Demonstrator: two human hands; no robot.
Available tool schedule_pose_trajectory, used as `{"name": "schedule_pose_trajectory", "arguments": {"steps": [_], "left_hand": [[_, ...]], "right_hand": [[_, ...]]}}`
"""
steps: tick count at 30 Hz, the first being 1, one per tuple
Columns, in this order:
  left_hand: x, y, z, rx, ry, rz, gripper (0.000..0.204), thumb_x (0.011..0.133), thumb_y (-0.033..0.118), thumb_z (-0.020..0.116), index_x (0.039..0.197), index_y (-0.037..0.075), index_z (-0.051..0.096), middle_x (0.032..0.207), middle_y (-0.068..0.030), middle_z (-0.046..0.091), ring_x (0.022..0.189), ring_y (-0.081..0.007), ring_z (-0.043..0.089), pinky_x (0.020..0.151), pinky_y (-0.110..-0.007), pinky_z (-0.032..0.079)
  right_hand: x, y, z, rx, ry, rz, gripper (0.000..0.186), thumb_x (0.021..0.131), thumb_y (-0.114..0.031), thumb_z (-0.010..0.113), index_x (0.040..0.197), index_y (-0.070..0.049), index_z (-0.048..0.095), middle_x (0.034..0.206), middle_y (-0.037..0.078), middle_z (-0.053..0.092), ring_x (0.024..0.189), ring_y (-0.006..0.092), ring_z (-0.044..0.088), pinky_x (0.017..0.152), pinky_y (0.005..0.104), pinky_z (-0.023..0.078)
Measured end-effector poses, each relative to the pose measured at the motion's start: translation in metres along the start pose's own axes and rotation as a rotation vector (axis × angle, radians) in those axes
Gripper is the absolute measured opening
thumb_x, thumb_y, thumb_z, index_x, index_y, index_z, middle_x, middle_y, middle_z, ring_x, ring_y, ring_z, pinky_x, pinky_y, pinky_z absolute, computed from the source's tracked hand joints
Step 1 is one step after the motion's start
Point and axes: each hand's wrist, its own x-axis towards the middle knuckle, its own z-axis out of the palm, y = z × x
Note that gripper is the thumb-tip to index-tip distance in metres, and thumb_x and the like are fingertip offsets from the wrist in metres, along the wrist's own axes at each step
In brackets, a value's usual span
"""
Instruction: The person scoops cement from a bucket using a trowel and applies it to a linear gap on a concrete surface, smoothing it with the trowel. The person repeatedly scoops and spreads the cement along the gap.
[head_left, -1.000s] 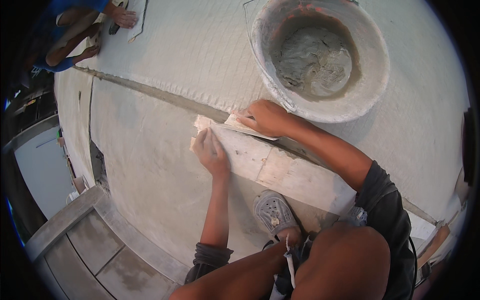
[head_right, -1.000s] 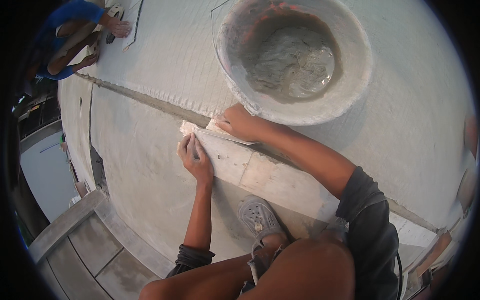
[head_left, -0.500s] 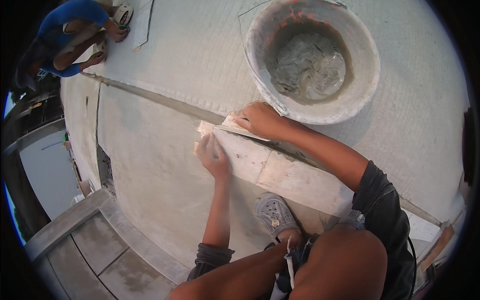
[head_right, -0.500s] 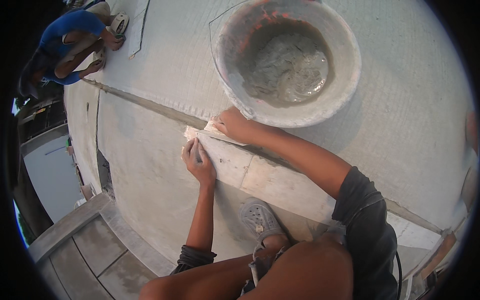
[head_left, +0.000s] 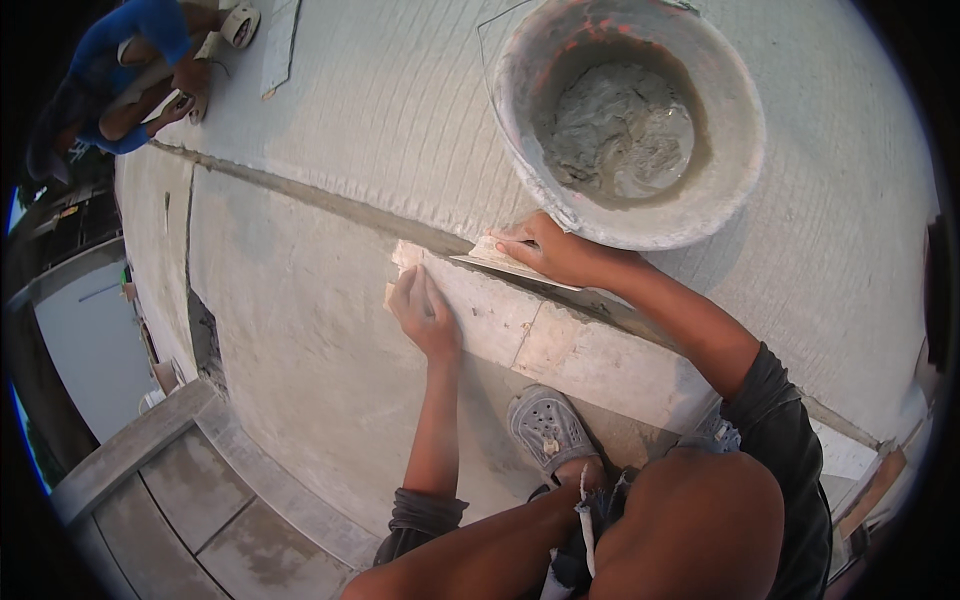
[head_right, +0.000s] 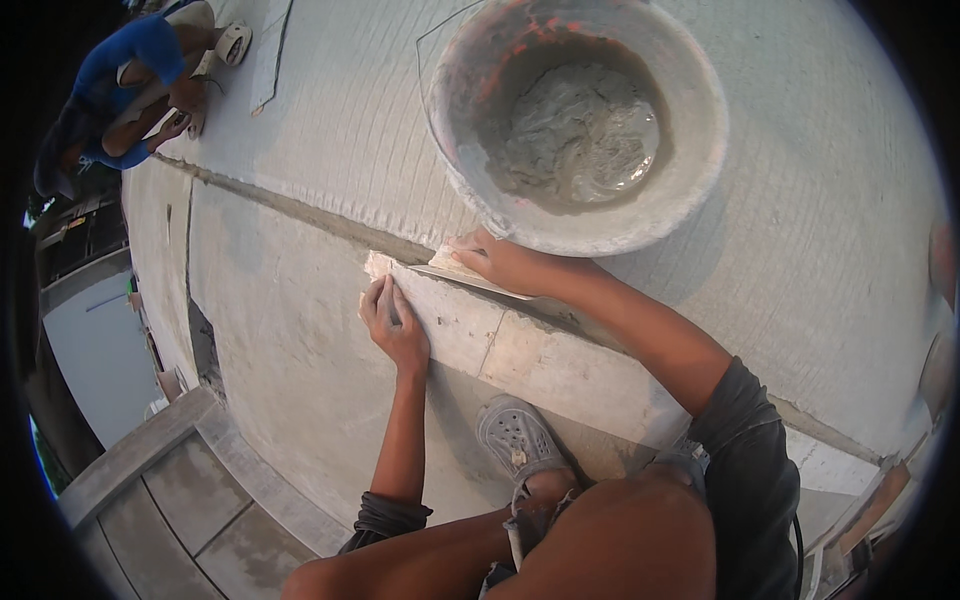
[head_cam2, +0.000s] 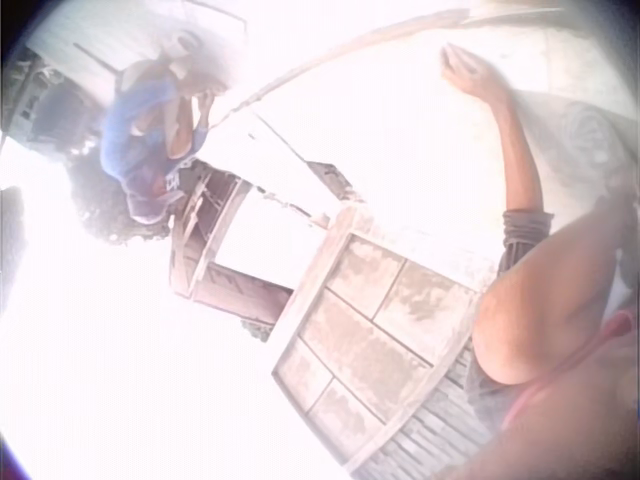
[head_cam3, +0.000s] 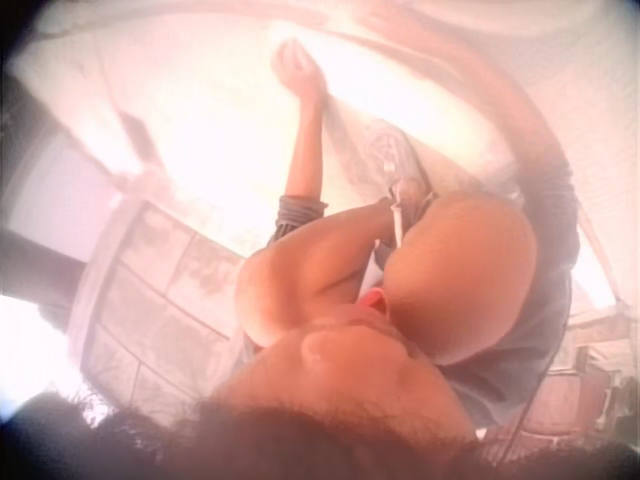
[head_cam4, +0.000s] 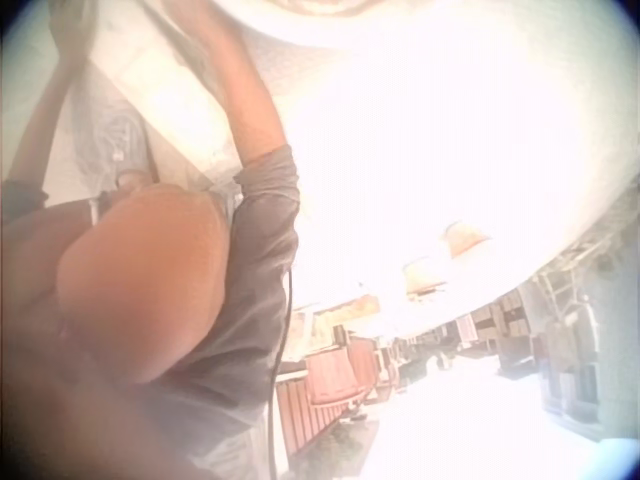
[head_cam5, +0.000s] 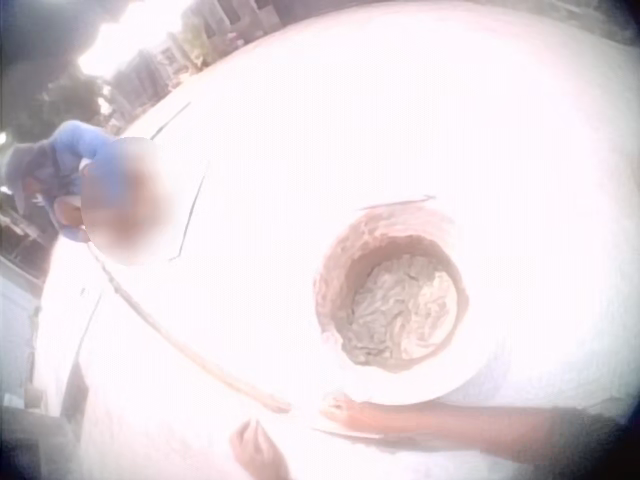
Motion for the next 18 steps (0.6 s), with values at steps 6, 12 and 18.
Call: {"name": "schedule_pose_trajectory", "arguments": {"steps": [6, 12, 18], "left_hand": [[-0.002, 0.004, 0.006, -0.06, 0.018, -0.018, 0.03, 0.105, 0.005, 0.065, 0.132, -0.002, 0.074, 0.134, -0.0182, 0.068, 0.126, -0.0351, 0.062, 0.109, -0.045, 0.049], [-0.001, 0.009, 0.005, -0.048, -0.012, -0.036, 0.028, 0.105, 0.003, 0.064, 0.131, -0.003, 0.074, 0.131, -0.0164, 0.068, 0.125, -0.0341, 0.061, 0.107, -0.044, 0.05], [0.0, 0.005, 0.002, -0.043, 0.018, -0.004, 0.028, 0.105, 0.002, 0.065, 0.131, -0.003, 0.074, 0.13, -0.0134, 0.068, 0.125, -0.0323, 0.06, 0.106, -0.042, 0.051]], "right_hand": [[0.045, -0.009, 0.023, -0.05, -0.107, -0.129, 0.045, 0.107, -0.036, 0.064, 0.096, 0.004, 0.079, 0.079, 0.029, 0.071, 0.075, 0.0454, 0.071, 0.076, 0.053, 0.054], [-0.036, 0.013, -0.035, 0.027, -0.402, 0.114, 0.051, 0.113, -0.043, 0.052, 0.125, 0.002, 0.074, 0.111, 0.026, 0.075, 0.103, 0.0417, 0.072, 0.095, 0.0484, 0.054], [-0.144, 0.037, -0.085, -0.112, -0.377, 0.164, 0.048, 0.111, -0.042, 0.056, 0.123, 0.0, 0.077, 0.116, 0.025, 0.074, 0.108, 0.0407, 0.07, 0.097, 0.0512, 0.054]]}}
